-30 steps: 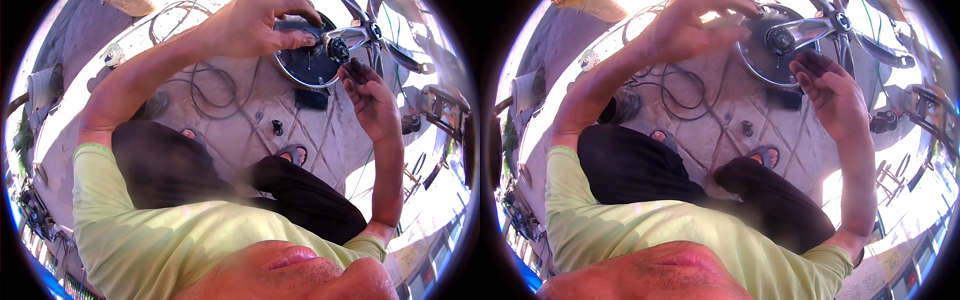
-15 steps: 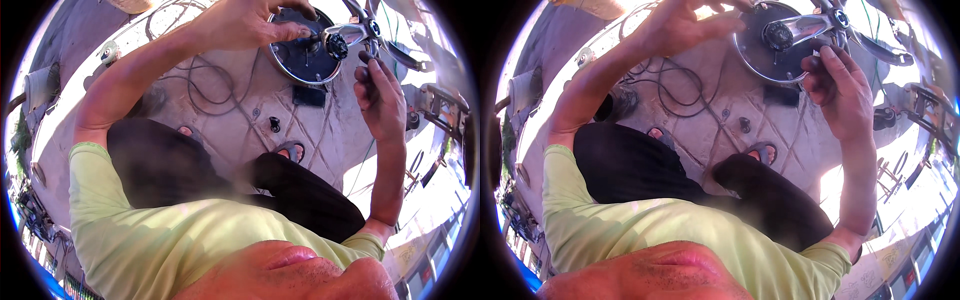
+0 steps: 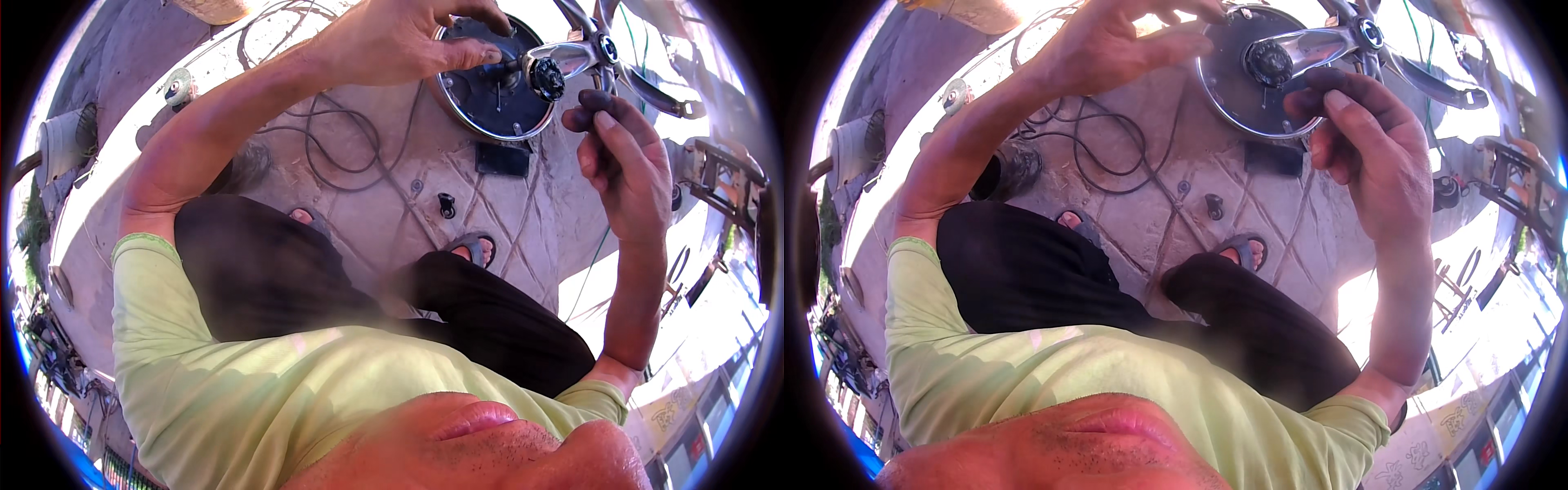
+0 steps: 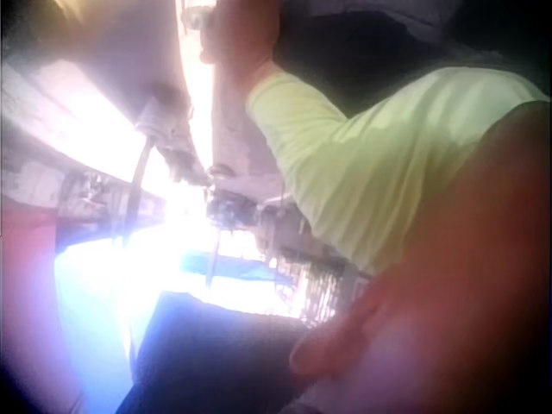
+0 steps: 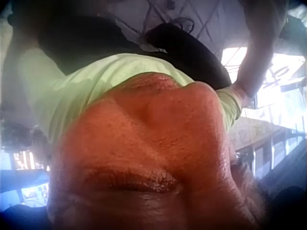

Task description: The person repairs an office chair wheel by hand, removing a damaged part and inserting a replacement component into the wheel assembly while sitting on the ground.

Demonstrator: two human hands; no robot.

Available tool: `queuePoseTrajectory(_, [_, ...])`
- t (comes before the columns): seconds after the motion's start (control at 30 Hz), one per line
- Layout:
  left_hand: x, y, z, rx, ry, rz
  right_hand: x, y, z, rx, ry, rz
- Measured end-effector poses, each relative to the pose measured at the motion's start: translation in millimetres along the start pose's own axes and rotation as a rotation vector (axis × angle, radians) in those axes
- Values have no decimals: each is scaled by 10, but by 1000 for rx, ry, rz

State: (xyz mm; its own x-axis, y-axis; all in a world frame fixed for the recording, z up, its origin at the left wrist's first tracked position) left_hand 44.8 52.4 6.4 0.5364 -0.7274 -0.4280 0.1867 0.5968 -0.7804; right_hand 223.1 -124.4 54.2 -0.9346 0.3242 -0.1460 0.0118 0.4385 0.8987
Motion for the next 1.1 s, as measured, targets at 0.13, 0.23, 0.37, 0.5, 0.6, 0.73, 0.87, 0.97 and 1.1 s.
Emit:
queuePoseTrajectory(0.13, [-24, -43, -6, -69, 14, -44, 7, -15, 25, -37, -12, 3])
queuePoseTrajectory(0.23, [1, -31, -11, -81, 7, -68, 8, -41, 39, -47, -27, 49])
queuePoseTrajectory(0.37, [-18, 11, -39, -72, 0, -47, 54, 5, 43, -45, -10, 100])
queuePoseTrajectory(0.5, [-9, 2, -9, -72, 12, -79, 79, 81, 21, -69, -3, 10])
queuePoseTrajectory(0.6, [-16, -14, -21, -84, 7, -78, 102, 110, 23, -70, 3, -22])
queuePoseTrajectory(0.73, [-29, -29, -18, -81, 27, -65, 127, 138, 26, -209, -84, -139])
queuePoseTrajectory(0.87, [-9, 5, -36, -130, 18, -147, 202, 158, 18, -342, -161, -304])
queuePoseTrajectory(0.97, [19, 22, -33, -175, 19, -254, 231, 160, -10, -373, -168, -425])
queuePoseTrajectory(1.1, [13, 17, -40, -152, 29, -246, 289, 179, 3, -372, -178, -531])
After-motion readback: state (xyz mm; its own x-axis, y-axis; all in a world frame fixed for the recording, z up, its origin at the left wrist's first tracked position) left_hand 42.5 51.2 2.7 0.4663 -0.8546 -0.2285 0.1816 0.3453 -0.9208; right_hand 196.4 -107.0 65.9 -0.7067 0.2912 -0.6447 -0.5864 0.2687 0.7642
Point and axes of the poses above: each hand's wrist, its own z-axis towards the middle knuckle, its own x-axis out of the palm, y = z × x, the point moved 6 cm from there along z, towards the middle knuckle, and after that the axes turned 2 degrees about -y, right-handed, at the moved point
